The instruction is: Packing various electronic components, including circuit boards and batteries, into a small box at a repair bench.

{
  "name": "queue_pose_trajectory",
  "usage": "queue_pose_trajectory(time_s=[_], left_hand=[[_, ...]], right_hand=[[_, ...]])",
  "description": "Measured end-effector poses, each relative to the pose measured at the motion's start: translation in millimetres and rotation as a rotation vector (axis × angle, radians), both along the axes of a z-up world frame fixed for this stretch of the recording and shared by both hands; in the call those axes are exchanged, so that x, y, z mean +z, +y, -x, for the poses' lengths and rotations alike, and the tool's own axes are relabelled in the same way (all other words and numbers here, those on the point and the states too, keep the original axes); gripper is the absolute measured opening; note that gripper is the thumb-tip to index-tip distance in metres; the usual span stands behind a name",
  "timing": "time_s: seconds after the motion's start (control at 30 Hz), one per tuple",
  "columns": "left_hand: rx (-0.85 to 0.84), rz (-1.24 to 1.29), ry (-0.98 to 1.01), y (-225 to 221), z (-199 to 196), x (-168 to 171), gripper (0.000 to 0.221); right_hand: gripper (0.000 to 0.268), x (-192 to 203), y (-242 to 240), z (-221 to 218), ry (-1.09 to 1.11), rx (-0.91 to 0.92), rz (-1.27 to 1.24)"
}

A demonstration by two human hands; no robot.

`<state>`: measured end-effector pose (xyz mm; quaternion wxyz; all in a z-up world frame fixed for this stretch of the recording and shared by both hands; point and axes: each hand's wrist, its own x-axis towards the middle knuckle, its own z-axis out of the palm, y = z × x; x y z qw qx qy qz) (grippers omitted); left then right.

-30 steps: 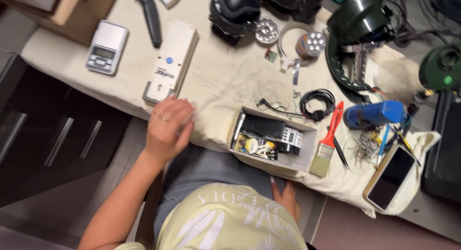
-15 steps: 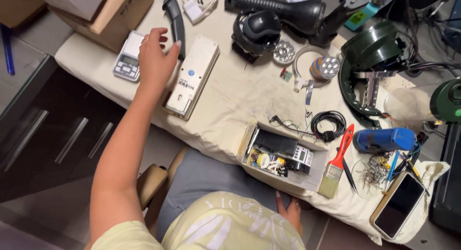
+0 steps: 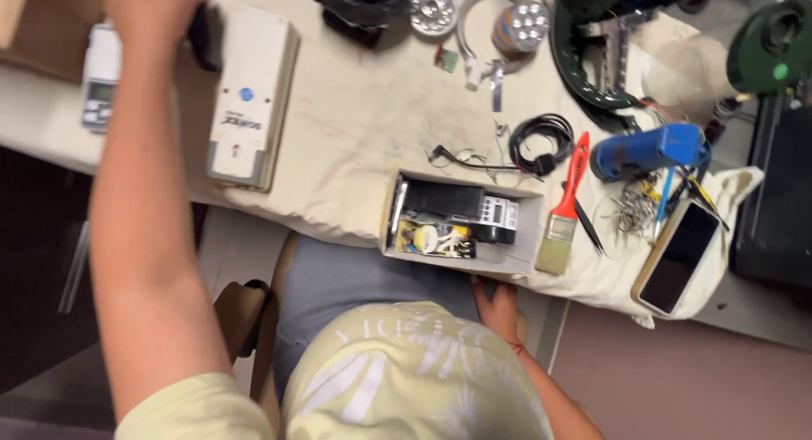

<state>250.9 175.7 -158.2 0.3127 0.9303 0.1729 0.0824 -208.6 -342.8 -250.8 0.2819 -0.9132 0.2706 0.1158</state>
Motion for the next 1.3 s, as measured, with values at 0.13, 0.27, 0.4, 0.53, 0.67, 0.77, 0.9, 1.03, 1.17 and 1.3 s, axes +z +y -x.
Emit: queue_pose_trajectory(time_s=[0.13, 0.27, 0.4, 0.53, 0.67, 0.77, 0.9, 1.03, 1.17, 1.3], left_hand=[[-0.051, 0.213, -0.101, 45, -10, -11, 0.033], [-0.083, 0.423, -0.195, 60, -12, -17, 0.038], [-0.234, 0.436, -0.351, -29, 83, 82, 0.037], [-0.646, 0.367, -0.471, -131, 199, 173, 0.048], [-0.952, 0.390, -0.397, -201, 260, 211, 0.043], [-1.119, 0.229, -0.365, -227, 274, 188, 0.038], [-1.238, -0.003, -0.376, -244, 278, 160, 0.044], [-1.259, -0.093, -0.312, -251, 276, 159, 0.040], [-1.294, -0.178, -0.241, -256, 275, 153, 0.039], [-1.297, -0.171, -0.200, -253, 278, 154, 0.036]], right_hand=[[0.072, 2, 2, 1, -0.064, 0.048, 0.002], [0.068, 4, 4, 0, -0.118, 0.099, 0.016], [0.063, -4, 2, 1, -0.126, 0.101, 0.032], [0.061, -3, 2, 1, -0.125, 0.130, 0.066], [0.058, -7, -1, 0, -0.164, 0.206, 0.093], [0.054, -19, -9, -1, -0.175, 0.243, 0.109], [0.050, -3, -1, -8, -0.230, 0.218, 0.127], [0.052, -1, 1, -9, -0.260, 0.219, 0.138], [0.053, -35, -5, -2, -0.252, 0.197, 0.134], [0.053, -40, -4, 0, -0.262, 0.191, 0.136]])
